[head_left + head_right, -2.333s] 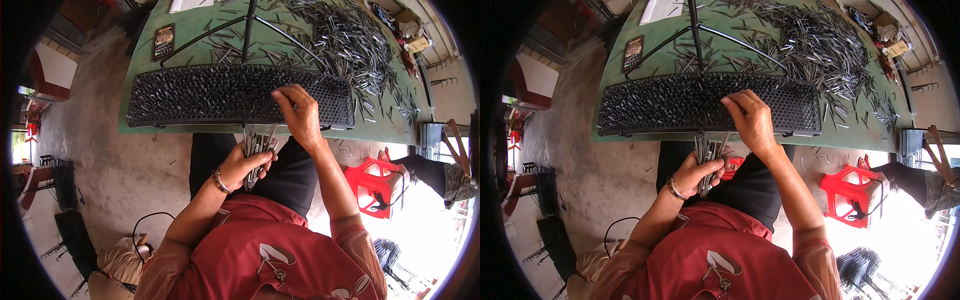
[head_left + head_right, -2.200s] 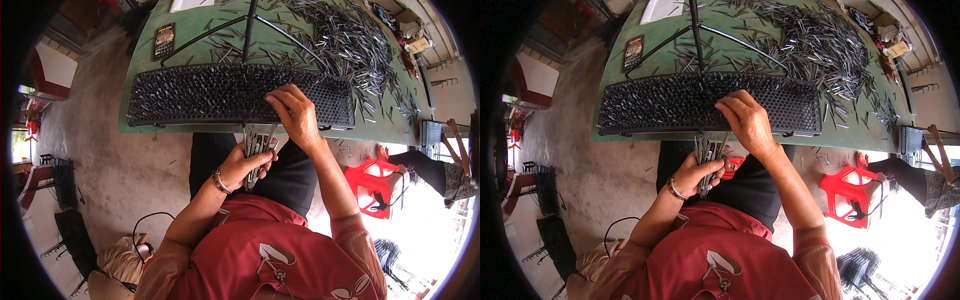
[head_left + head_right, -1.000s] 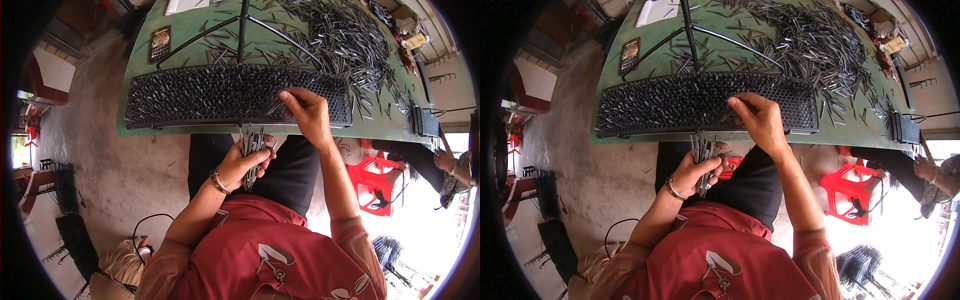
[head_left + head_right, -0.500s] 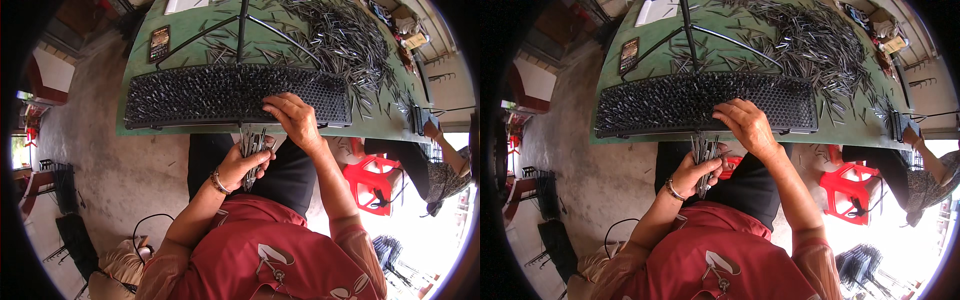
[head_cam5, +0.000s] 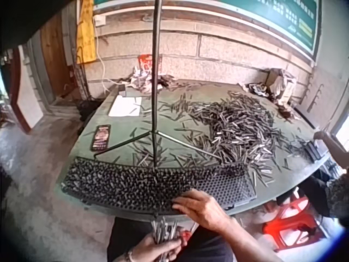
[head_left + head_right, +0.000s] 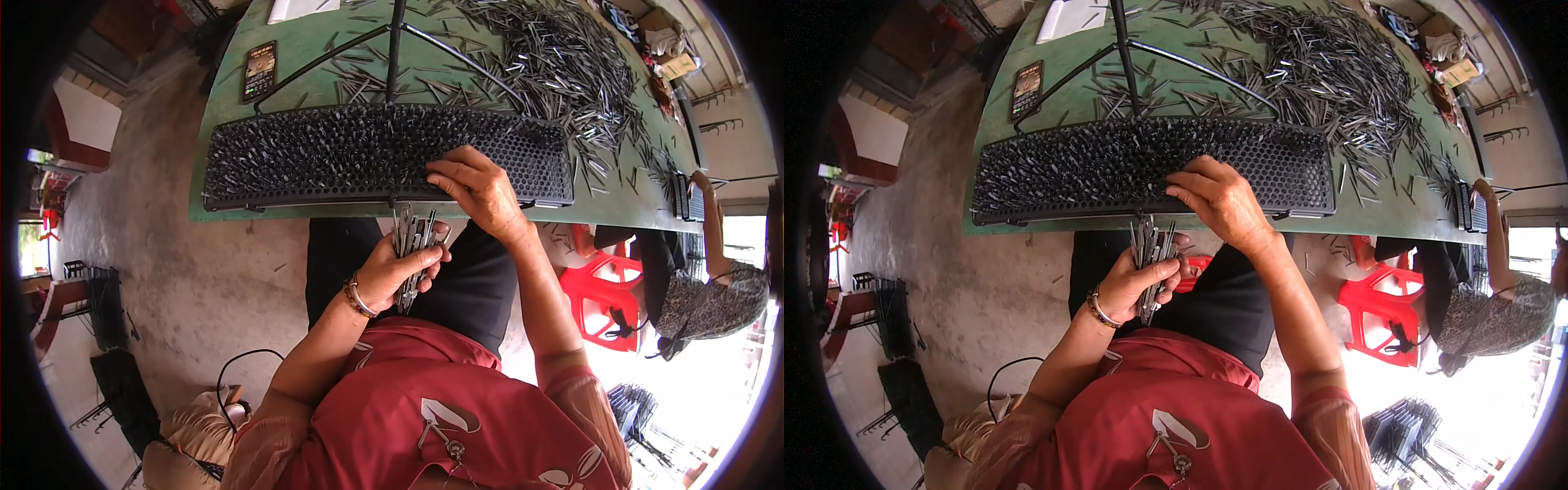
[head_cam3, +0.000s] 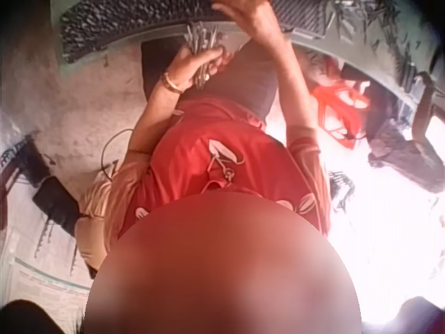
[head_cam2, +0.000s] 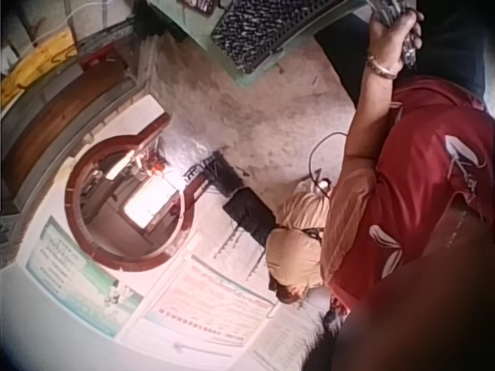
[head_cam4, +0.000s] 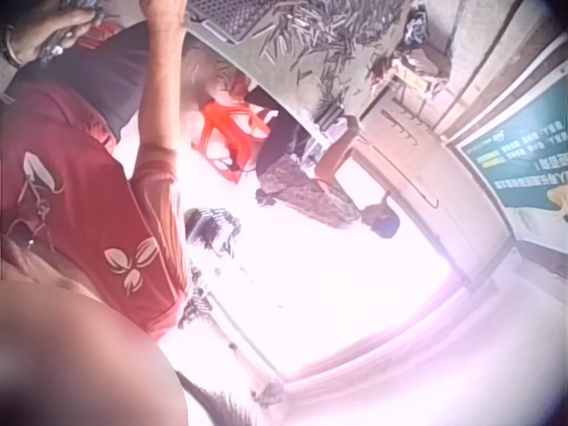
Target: Inspecting small metal stakes and inserting them into a perforated grid holder on a workbench.
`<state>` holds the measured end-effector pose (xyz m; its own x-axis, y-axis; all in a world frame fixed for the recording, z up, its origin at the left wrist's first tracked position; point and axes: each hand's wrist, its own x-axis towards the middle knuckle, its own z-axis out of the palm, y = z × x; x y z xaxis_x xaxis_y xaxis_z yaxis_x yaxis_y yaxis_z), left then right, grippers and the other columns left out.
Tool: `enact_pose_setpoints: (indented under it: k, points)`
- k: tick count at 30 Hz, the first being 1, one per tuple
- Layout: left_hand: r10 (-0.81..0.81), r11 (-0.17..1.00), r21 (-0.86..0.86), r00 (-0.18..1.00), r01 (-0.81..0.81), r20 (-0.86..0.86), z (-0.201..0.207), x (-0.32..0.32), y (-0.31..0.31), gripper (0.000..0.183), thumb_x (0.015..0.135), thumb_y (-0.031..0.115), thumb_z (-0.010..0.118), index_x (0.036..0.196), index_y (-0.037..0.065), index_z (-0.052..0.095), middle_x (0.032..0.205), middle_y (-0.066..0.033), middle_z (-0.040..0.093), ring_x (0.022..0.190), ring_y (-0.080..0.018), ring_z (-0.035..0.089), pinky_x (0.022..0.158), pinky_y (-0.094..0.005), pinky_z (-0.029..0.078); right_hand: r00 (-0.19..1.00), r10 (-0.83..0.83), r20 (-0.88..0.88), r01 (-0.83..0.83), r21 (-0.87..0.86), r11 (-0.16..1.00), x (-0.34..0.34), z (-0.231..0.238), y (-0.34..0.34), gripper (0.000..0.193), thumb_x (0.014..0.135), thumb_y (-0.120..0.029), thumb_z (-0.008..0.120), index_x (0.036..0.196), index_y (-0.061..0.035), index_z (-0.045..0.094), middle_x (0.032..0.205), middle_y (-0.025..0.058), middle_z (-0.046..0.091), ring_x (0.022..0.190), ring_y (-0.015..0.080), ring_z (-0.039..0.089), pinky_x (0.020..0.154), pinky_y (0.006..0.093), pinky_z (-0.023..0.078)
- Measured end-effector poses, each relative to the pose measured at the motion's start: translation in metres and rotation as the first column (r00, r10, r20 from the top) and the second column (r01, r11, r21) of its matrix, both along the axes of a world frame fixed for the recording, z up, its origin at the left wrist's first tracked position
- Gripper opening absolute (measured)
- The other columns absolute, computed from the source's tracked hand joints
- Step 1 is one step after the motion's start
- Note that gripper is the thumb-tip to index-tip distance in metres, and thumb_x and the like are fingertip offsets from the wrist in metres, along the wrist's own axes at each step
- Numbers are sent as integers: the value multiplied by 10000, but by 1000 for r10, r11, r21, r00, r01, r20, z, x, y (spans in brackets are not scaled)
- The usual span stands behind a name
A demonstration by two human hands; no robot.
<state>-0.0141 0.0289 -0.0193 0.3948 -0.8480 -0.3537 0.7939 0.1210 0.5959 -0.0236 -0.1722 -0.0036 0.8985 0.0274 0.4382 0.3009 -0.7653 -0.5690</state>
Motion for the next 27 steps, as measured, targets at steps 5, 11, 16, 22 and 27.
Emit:
enact_pose_setpoints:
  k: [5,11,16,22,27]
  points:
    - [-15,1000,0,1000,15,-2,-2,-1,-1,343,873,105,629,1188,51,504,888,-70,612,672,-67,553,508,-205,452,999,-36,-26,37,34,999,-7,-4,9,212,804,-105,689,995,-15,673,944,103,587,783,223,609,673,319,503]
    - [0,1000,-30,1000,0,0,2,-2,-5,363,871,106,631,1196,34,487,891,-76,611,673,-70,554,508,-208,454,994,-91,-65,105,252,962,-15,12,8,179,846,-104,655,987,5,676,936,108,599,810,209,600,698,302,486]
    - [20,998,-57,996,-15,85,4,1,-10,286,868,113,635,1117,27,523,878,-82,619,657,-77,557,506,-214,458,889,132,-439,130,518,846,-36,23,6,211,866,-167,659,921,35,677,844,102,623,808,164,582,703,277,463]
    - [-65,997,-37,990,70,122,-1,0,-20,241,868,115,635,1070,23,541,886,-84,631,650,-79,559,505,-214,461,875,99,-473,313,712,629,-43,20,2,199,864,-133,655,922,57,662,798,41,618,712,94,544,639,248,448]
    - [-64,997,-36,995,67,73,-4,0,-26,358,863,118,645,1173,11,502,909,-92,628,705,-79,562,554,-222,478,909,-226,-350,411,660,629,-26,20,-1,184,869,-108,640,968,47,652,763,29,640,588,57,513,533,212,426]
